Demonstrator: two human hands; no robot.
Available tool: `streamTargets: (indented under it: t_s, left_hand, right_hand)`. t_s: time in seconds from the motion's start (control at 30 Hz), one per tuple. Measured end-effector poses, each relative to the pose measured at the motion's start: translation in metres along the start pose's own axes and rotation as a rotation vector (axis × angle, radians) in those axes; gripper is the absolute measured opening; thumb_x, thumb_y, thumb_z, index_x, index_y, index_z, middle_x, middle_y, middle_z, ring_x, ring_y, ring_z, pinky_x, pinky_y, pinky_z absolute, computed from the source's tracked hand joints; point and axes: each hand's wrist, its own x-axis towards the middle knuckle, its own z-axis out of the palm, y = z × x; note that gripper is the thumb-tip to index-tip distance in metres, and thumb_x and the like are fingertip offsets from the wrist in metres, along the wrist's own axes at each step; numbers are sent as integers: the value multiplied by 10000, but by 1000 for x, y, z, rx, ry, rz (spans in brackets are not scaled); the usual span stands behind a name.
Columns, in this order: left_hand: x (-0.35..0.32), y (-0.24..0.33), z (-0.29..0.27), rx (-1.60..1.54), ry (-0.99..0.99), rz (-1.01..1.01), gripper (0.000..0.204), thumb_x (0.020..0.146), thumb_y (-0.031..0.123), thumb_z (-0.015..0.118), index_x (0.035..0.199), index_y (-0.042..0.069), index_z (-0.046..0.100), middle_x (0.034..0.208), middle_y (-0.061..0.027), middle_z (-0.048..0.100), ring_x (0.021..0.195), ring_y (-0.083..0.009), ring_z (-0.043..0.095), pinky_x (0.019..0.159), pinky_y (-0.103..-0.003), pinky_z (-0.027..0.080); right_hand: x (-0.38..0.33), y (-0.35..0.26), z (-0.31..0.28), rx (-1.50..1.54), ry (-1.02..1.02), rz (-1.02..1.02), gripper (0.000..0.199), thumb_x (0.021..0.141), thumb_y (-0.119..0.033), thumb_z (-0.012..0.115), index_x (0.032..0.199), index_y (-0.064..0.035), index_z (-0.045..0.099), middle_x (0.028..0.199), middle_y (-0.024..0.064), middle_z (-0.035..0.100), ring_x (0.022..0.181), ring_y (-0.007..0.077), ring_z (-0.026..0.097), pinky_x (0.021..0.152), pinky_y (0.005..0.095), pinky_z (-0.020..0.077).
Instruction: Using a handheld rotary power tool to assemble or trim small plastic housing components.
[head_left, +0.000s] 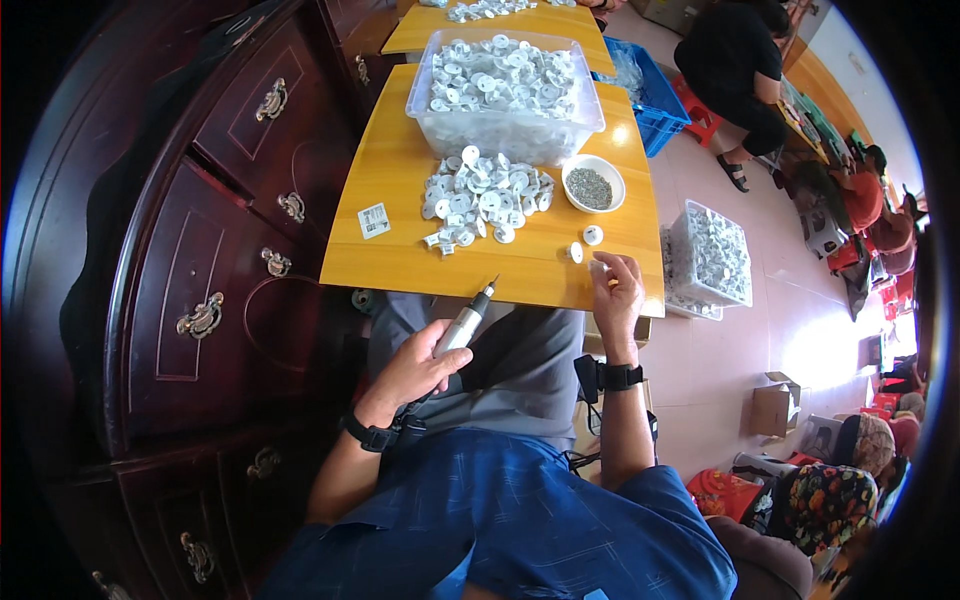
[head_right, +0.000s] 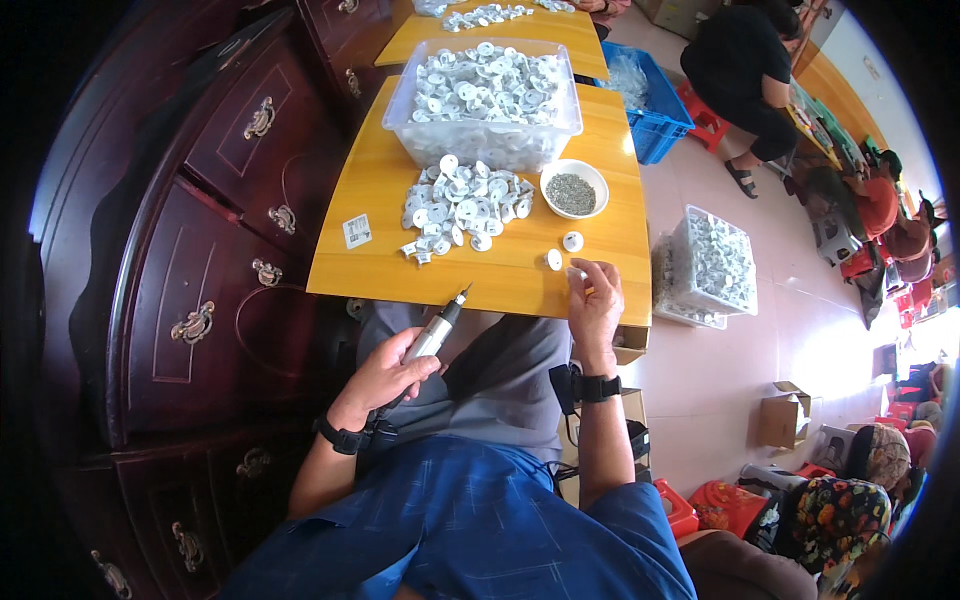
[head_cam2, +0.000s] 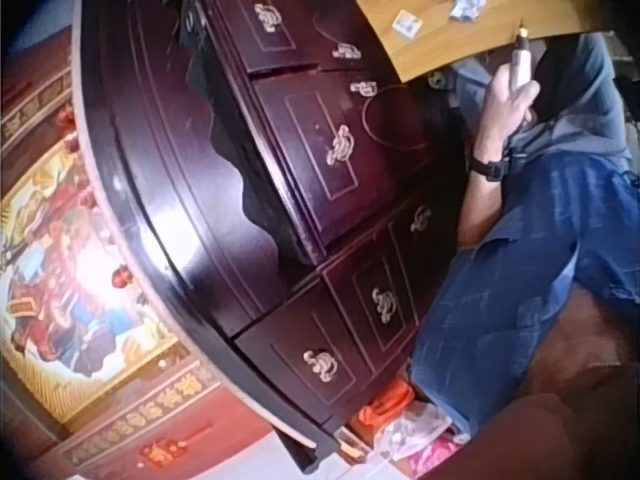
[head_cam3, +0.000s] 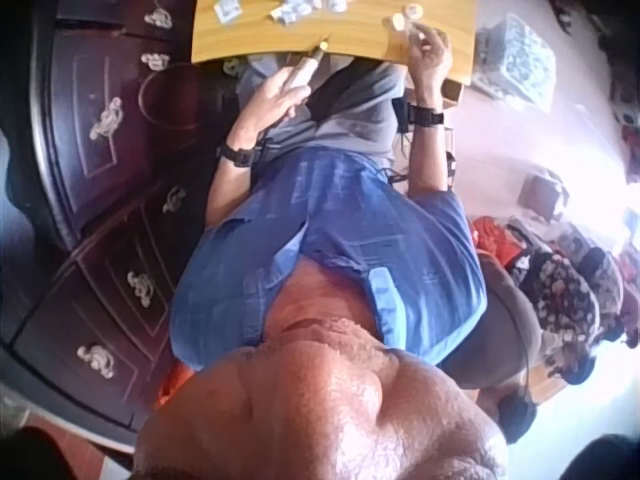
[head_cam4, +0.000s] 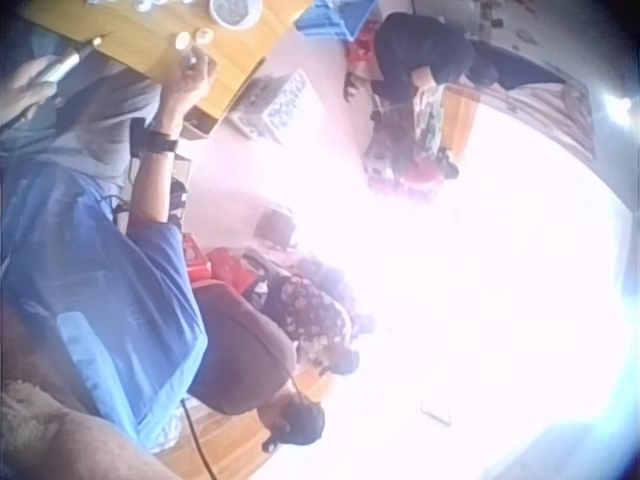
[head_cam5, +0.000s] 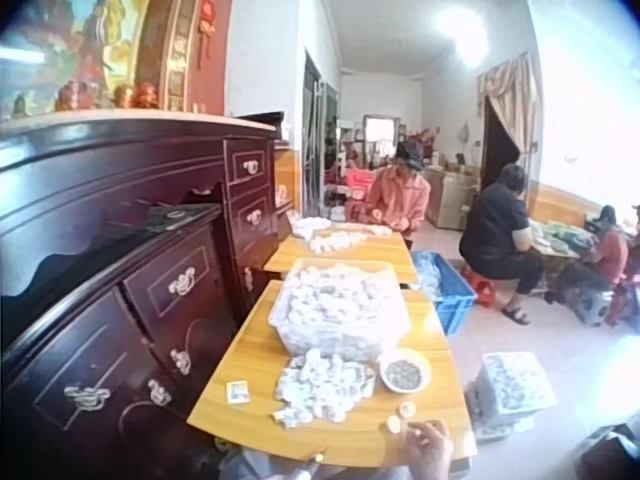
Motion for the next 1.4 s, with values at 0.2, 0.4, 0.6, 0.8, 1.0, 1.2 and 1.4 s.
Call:
streamTargets:
  t_s: [0.2,0.4,0.6,0.8,1.0,1.2,1.4]
  left_hand:
    - [-1,10,1,68,-18,-16,422,957,194,653,1296,-9,504,855,-38,639,600,-48,527,524,-207,462]
    - [-4,1,-1,58,2,35,485,923,349,714,1236,17,550,806,-13,573,542,-67,538,494,-227,454]
    - [-7,13,6,81,-2,7,312,944,165,633,1195,1,546,875,-50,669,587,-49,521,520,-206,449]
    - [-13,14,5,74,26,-16,292,927,134,633,1169,-8,550,874,-59,676,564,-52,520,502,-205,440]
    - [-14,20,3,78,37,-24,321,917,141,631,1189,-7,546,870,-60,678,543,-52,514,493,-206,433]
    - [-13,19,5,93,27,-10,351,921,160,637,1217,-3,541,861,-58,673,539,-55,518,491,-215,436]
    - [-16,17,2,98,27,13,360,927,183,656,1213,-3,541,851,-47,662,546,-59,535,494,-216,443]
  right_hand:
    - [25,11,-9,12,66,-7,236,848,-7,663,1076,-64,678,1011,119,639,730,209,657,671,342,527]
    - [99,-3,-19,-140,-17,-152,137,831,-61,656,955,-87,710,915,128,682,742,289,674,694,405,536]
    - [160,13,25,-587,-412,-96,140,796,-190,720,924,-140,748,916,123,730,864,331,706,758,442,552]
    - [173,27,53,-787,-504,-74,182,810,-244,678,939,-135,748,964,152,730,907,341,703,795,444,560]
    - [172,19,49,-750,-540,-63,211,833,-261,644,965,-129,742,979,171,725,939,357,694,813,474,551]
    - [170,17,42,-677,-501,-91,202,817,-248,639,955,-137,736,962,169,724,923,361,693,788,474,549]
    - [168,-3,38,-560,-484,-60,196,810,-225,608,913,-96,715,966,189,719,907,372,695,802,483,551]
